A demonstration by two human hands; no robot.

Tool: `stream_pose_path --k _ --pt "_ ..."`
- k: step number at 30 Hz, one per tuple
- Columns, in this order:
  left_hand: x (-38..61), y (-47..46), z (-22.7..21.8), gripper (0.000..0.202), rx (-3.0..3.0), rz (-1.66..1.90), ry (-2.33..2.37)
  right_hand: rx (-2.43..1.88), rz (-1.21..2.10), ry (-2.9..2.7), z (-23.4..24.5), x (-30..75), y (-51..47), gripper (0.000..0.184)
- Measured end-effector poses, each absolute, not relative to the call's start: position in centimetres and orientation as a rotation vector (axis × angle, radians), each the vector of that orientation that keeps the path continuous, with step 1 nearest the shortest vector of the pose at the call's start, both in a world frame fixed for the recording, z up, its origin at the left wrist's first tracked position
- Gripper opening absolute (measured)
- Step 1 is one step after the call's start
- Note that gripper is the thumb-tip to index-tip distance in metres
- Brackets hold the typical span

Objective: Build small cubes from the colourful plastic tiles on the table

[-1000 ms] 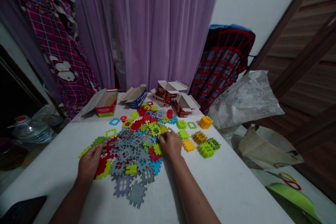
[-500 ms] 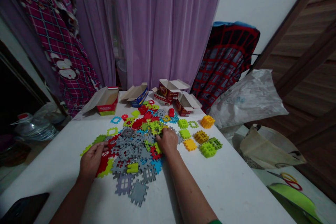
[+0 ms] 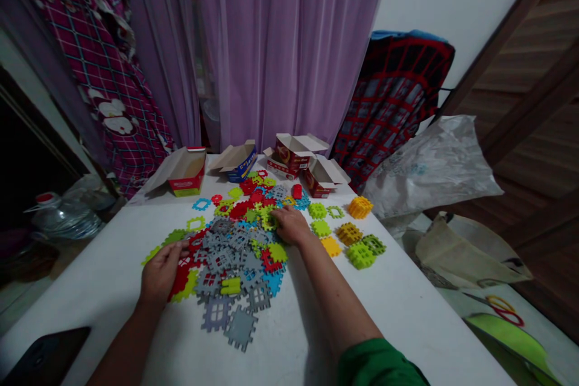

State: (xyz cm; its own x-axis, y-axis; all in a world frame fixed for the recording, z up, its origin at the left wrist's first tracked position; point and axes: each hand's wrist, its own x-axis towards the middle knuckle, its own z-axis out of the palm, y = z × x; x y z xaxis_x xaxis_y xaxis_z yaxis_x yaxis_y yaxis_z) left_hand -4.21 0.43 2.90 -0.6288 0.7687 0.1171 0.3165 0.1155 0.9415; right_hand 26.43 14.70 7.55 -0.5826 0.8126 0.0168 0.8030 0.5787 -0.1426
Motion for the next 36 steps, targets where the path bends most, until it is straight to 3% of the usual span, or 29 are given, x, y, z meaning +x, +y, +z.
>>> stream_pose_path --k 9,14,18,24,36 --pt "-4.2 0.3 2.9 0.051 1.097 1.52 1.986 -2.035 0.145 -2.084 7.0 25.8 10.2 0.051" --pt "-4.2 0.2 3.2 0.049 1.102 1.501 2.003 -2.001 0.268 -2.055 5.7 27.2 8.2 0.026" --pt "-4.0 0.2 3.5 0.047 1.07 1.487 2.022 -2.048 0.193 -1.898 5.0 28.4 7.8 0.026" --pt "-3.8 0.2 4.0 0.048 1.071 1.501 2.023 -2.11 0.126 -1.868 4.6 27.0 7.3 0.048" --pt "-4.1 0.3 3.3 0.05 1.117 1.524 2.028 -2.081 0.062 -1.881 3.8 26.3 8.2 0.037"
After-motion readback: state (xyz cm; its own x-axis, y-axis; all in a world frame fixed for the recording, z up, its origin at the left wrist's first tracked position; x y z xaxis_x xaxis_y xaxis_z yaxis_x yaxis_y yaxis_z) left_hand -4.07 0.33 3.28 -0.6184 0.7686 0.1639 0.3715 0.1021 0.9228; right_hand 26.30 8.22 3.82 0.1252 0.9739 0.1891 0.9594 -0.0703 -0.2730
